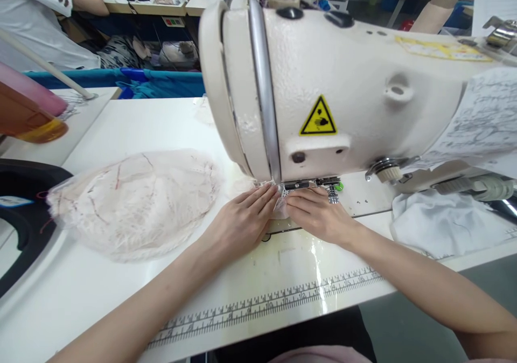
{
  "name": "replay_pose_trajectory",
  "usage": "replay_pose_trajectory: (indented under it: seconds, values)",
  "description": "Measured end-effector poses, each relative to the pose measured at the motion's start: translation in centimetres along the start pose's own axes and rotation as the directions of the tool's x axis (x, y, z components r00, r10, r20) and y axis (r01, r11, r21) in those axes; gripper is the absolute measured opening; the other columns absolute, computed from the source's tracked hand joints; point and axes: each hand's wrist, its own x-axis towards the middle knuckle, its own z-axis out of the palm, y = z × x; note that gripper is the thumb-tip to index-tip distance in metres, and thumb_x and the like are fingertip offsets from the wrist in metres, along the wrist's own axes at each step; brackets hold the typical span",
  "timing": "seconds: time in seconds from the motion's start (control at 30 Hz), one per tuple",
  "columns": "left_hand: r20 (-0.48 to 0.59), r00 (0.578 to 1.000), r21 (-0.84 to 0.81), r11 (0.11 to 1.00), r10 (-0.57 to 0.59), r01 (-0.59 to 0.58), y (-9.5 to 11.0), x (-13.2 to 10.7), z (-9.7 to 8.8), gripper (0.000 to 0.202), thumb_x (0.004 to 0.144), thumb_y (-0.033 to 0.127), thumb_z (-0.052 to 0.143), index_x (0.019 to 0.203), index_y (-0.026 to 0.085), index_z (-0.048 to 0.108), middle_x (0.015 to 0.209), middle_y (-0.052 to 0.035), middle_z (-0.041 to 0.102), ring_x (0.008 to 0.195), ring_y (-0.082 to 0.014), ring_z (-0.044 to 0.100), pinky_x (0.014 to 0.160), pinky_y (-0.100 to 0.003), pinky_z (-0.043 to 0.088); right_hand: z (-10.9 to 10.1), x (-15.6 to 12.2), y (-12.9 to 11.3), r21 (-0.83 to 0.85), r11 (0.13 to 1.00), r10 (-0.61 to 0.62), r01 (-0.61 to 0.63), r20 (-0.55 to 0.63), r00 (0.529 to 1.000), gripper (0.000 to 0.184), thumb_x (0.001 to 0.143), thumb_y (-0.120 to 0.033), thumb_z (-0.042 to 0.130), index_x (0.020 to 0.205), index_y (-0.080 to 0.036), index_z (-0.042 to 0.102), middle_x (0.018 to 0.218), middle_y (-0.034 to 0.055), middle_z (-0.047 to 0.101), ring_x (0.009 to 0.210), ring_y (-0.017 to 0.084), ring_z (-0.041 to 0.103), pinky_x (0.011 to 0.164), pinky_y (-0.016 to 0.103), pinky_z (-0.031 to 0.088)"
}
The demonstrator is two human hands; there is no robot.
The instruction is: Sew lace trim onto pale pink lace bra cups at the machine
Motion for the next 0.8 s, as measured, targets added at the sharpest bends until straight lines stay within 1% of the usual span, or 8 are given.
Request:
replay_pose_trajectory:
  seconds: [0.1,0.2,0.33,0.43,0.53,0.67,0.73,0.8]
  values:
    - [0.003,0.999,-0.021,0.999,-0.05,0.05,0.4,0.1,0.0,0.038,0.092,0.016,0.042,0.123,0.007,0.061,0.125,-0.015,0.062,0.12,-0.0286,0.057,0.096,-0.042,0.054,-0.1,-0.1,0.1,0.003,1.0,0.009,-0.009,0.01,1.0,0.025,0.087,0.0,0.045,0.089,-0.018,0.061,0.096,-0.0002,0.071,0.099,0.012,0.06,0.08,0.027,0.046]
    - [-0.009,0.998,-0.032,0.997,-0.068,0.068,0.7,0.1,0.0,0.039,0.092,0.016,0.043,0.126,0.007,0.059,0.125,-0.0158,0.062,0.121,-0.0298,0.056,0.096,-0.042,0.054,0.0,-0.1,0.1,-0.005,1.0,0.029,-0.029,0.001,1.0,0.026,0.086,0.001,0.044,0.088,-0.019,0.061,0.096,-0.0009,0.071,0.097,0.012,0.06,0.079,0.027,0.044]
    - [-0.012,0.997,0.009,0.997,-0.073,0.074,1.0,0.1,-0.1,0.038,0.092,0.017,0.044,0.125,0.006,0.06,0.125,-0.0164,0.062,0.119,-0.0306,0.058,0.094,-0.042,0.055,0.0,-0.2,0.2,0.016,0.998,0.059,-0.059,0.014,0.998,0.027,0.085,0.001,0.045,0.087,-0.021,0.061,0.096,-0.0009,0.071,0.095,0.012,0.06,0.076,0.028,0.042]
    - [-0.018,0.998,0.055,0.996,-0.066,0.067,1.3,0.2,-0.2,0.036,0.093,0.017,0.044,0.121,0.003,0.061,0.124,-0.0182,0.062,0.116,-0.0314,0.06,0.092,-0.042,0.056,0.0,-0.2,0.3,0.027,0.997,0.072,-0.072,0.008,0.997,0.026,0.085,-0.001,0.047,0.088,-0.022,0.062,0.097,-0.0006,0.071,0.094,0.013,0.06,0.074,0.028,0.04]
    - [-0.029,0.997,0.085,0.994,-0.072,0.074,1.6,0.2,-0.3,0.035,0.093,0.017,0.044,0.119,0.002,0.062,0.123,-0.0194,0.063,0.115,-0.032,0.061,0.09,-0.042,0.057,-0.2,-0.1,0.5,-0.01,0.999,0.052,-0.053,-0.017,0.998,0.024,0.085,-0.002,0.048,0.088,-0.02,0.063,0.096,-0.0004,0.071,0.092,0.013,0.06,0.069,0.028,0.04]
    - [-0.032,0.994,0.091,0.991,-0.1,0.103,1.9,0.2,-0.1,0.035,0.094,0.017,0.044,0.121,0.003,0.061,0.123,-0.019,0.063,0.116,-0.032,0.06,0.09,-0.042,0.057,-0.5,0.1,0.7,-0.077,0.997,0.019,-0.023,-0.048,0.999,0.019,0.086,-0.005,0.05,0.087,-0.018,0.064,0.095,-0.0015,0.072,0.087,0.012,0.062,0.062,0.029,0.04]
    - [-0.042,0.995,0.137,0.986,-0.092,0.097,2.0,0.1,-0.1,0.034,0.094,0.018,0.044,0.12,0.003,0.061,0.122,-0.0191,0.063,0.114,-0.0317,0.061,0.088,-0.041,0.057,-0.6,0.0,0.7,-0.11,0.994,0.021,-0.027,-0.055,0.998,0.017,0.087,-0.007,0.051,0.087,-0.018,0.064,0.097,-0.0023,0.073,0.084,0.011,0.063,0.063,0.03,0.041]
    - [-0.047,0.997,0.173,0.983,-0.056,0.063,2.0,0.0,-0.1,0.034,0.094,0.017,0.045,0.12,0.004,0.061,0.122,-0.0193,0.064,0.113,-0.0314,0.062,0.087,-0.04,0.058,-0.6,-0.1,0.7,-0.155,0.987,0.032,-0.042,-0.066,0.997,0.016,0.087,-0.008,0.053,0.088,-0.019,0.065,0.099,-0.0034,0.073,0.08,0.011,0.063,0.064,0.031,0.042]
